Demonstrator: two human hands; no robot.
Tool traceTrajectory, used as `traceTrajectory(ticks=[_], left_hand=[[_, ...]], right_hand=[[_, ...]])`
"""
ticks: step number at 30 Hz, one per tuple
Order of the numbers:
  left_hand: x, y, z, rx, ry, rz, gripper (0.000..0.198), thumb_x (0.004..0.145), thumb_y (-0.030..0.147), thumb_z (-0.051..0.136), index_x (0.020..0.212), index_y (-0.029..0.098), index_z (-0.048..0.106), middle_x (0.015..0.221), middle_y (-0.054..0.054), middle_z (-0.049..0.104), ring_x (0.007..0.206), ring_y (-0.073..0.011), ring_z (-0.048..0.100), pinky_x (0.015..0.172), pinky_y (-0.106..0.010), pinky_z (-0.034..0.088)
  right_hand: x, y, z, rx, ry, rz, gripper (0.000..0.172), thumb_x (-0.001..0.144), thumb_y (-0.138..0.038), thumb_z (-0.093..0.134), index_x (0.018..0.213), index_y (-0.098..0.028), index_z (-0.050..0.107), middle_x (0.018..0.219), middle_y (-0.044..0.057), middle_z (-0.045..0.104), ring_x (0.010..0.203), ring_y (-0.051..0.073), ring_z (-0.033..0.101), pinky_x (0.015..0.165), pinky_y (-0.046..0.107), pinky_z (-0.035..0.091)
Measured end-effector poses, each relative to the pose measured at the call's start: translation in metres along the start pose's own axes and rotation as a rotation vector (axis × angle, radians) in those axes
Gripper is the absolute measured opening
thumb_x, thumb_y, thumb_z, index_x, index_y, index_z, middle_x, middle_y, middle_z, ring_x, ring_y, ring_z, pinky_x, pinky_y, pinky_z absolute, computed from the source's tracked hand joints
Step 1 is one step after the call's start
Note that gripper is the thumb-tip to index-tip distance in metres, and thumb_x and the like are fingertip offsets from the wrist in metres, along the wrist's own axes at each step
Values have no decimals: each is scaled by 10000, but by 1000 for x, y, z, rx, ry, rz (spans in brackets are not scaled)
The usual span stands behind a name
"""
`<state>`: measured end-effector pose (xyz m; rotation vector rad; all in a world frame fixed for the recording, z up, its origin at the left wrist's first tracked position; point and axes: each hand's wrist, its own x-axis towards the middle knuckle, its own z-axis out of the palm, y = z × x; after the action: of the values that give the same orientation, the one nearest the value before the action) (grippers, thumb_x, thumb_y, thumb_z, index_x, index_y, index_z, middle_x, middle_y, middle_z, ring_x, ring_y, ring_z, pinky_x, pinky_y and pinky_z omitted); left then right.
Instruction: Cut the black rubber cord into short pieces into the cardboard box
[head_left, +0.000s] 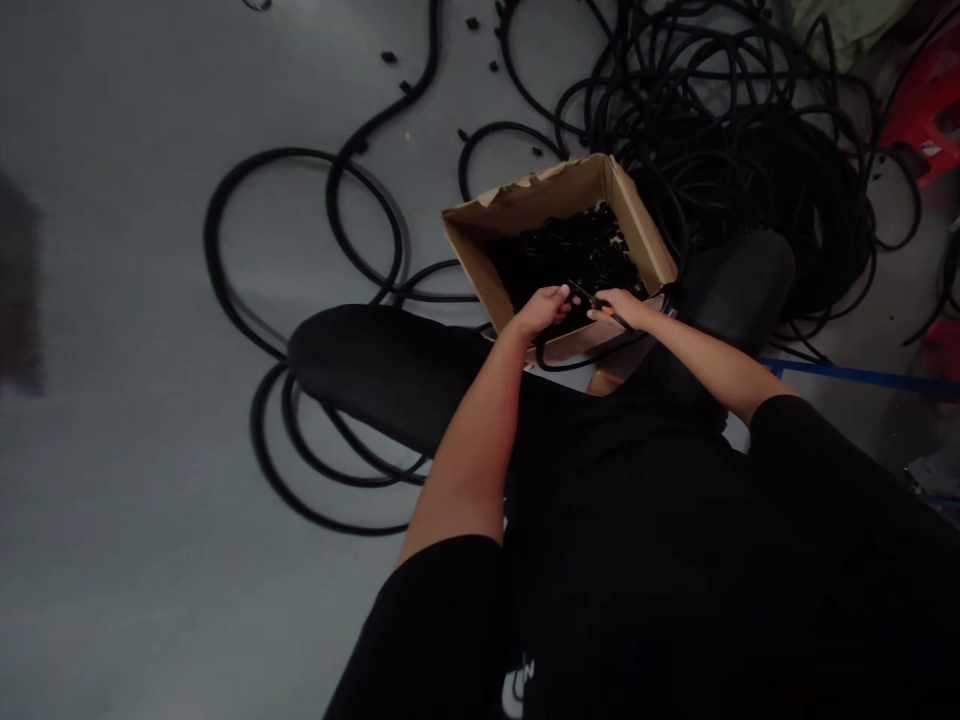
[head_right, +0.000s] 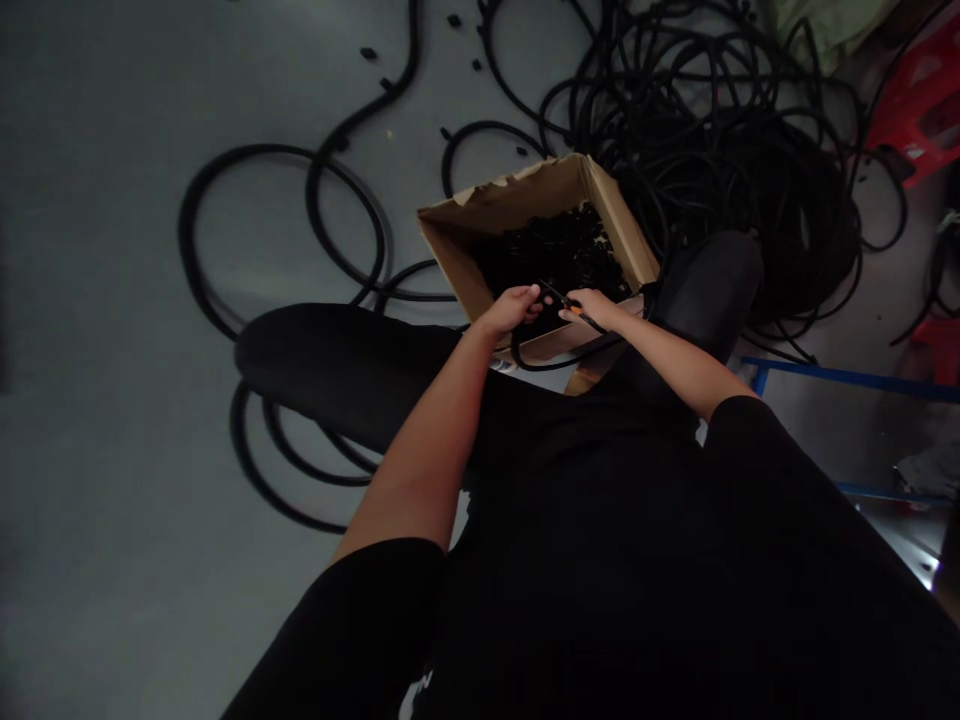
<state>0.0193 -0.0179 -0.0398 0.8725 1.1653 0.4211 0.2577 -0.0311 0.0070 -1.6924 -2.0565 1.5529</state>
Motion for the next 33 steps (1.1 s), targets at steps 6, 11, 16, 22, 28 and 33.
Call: traceTrajectory(ticks=[6,11,16,22,28,33], left_hand=[[-8,9,3,-3,4,-47,536,1255,605,706,917,190,701,645,47,454,549,-101,354,559,-227,302],[-10,8,2,-7,-28,-40,539,1217,648,754,934,190,737,634,44,468,535,-114,356,552,-257,324],[-2,1,-1,108,29,61,393,1172,522,825,972,234,649,745,11,661,653,-145,586,676,-262,488],[-1,-4,-3,333,30,149,270,1125,463,764,1006,230,697,691,60,532,675,-160,481,692,-286,415],[-1,-3,-6,377,52,76,371,1158,543,694,944,241,696,698,21,535,702,-199,493,722,-331,415],[6,-6,-9,410,176,62,338,1206,447,631,933,250,666,769,-4,566,775,-220,534,765,-338,427]], right_hand=[[-12,-14,-3,127,-87,152,164,1074,-286,794,1017,-233,650,711,-73,570,638,162,561,679,266,422],[-11,-15,-7,42,-27,51,147,976,-240,804,917,-214,672,751,-57,606,777,173,603,780,276,427],[-11,-17,-8,195,4,175,209,1015,-245,833,962,-248,631,637,-102,525,600,160,544,660,267,414],[-9,-14,-6,357,7,224,314,1053,-146,839,959,-276,568,570,-120,500,521,144,498,542,226,383],[-7,-8,-9,224,-5,256,284,1128,-202,842,957,-243,619,553,-117,491,513,126,486,572,231,383],[-8,-4,-3,270,-41,318,283,1144,-227,834,998,-251,592,626,-91,560,569,143,556,568,214,430]])
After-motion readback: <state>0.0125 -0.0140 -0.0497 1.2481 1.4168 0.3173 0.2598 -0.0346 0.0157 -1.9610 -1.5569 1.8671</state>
